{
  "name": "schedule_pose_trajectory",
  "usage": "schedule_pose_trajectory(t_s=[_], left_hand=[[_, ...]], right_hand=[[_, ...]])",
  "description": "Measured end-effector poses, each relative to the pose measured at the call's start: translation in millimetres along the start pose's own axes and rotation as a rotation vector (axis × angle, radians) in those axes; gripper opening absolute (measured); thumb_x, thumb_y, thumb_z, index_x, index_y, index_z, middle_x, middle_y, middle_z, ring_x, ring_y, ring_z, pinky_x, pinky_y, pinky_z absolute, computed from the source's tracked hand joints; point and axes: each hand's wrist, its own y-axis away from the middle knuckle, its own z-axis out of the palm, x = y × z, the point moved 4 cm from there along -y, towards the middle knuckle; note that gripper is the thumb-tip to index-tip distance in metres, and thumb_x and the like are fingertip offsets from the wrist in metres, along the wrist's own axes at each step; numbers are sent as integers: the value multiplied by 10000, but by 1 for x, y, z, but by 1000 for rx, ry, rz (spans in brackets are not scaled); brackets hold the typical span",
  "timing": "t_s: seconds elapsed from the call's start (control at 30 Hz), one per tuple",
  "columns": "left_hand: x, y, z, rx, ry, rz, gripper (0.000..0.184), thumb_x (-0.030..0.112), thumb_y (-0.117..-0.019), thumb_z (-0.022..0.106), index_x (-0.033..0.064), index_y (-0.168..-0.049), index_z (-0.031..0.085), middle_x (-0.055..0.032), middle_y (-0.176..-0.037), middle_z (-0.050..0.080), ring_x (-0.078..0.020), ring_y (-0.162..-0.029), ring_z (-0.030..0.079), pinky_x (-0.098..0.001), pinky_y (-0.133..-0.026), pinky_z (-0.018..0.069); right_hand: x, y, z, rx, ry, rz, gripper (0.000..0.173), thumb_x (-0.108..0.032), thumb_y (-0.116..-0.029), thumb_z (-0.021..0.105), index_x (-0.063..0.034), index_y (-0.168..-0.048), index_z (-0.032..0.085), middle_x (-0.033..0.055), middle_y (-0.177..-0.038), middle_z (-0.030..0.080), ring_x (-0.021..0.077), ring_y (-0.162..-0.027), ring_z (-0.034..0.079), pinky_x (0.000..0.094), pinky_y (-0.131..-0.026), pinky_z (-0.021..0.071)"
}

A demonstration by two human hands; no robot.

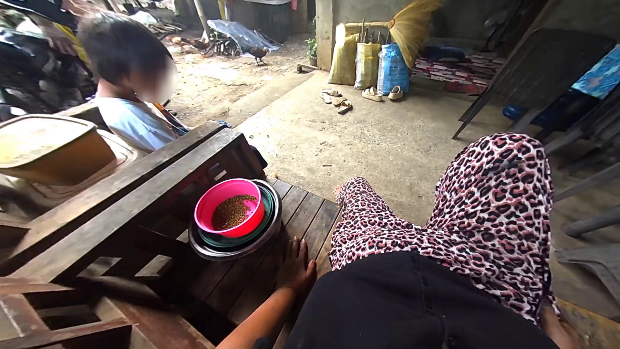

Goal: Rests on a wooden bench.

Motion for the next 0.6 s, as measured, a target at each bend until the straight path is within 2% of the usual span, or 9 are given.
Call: schedule_pose_trajectory(t_s=[0.07, 0.2, 0.4, 0.6], left_hand=[[0, 0, 0, -4, 8, 0, 791, 587, -981, 308, 106, -1609, 323, -177, -1679, 236, -350, -1560, 200, -599, -1239, 131], [1, 1, -2, 10, 11, 4, 787, 577, -976, 322, 98, -1601, 341, -184, -1673, 249, -357, -1555, 217, -596, -1232, 170], [1, 0, -2, 5, 11, 0, 775, 569, -982, 338, 103, -1601, 343, -184, -1673, 250, -360, -1555, 214, -598, -1237, 138], [1, 1, -1, 51, -5, 12, 785, 590, -972, 318, 107, -1588, 377, -188, -1657, 290, -365, -1542, 252, -603, -1229, 164]], right_hand=[[0, 0, 1, 1, -29, -12, 243, -146, -1081, 434, 58, -1140, 552, -134, -790, 537, -188, -670, 507, 50, -674, 464], [3, -3, 0, -8, -29, -11, 265, -151, -1080, 438, 75, -1178, 539, -128, -801, 525, -187, -670, 498, 48, -673, 456], [6, -5, 0, 7, -10, -6, 266, -167, -1082, 445, 68, -1146, 551, -121, -788, 516, -181, -656, 489, 49, -663, 446], [1, -1, 0, -5, -18, 1, 266, -169, -1090, 429, 60, -1139, 554, -124, -792, 536, -181, -670, 508, 54, -674, 461]])
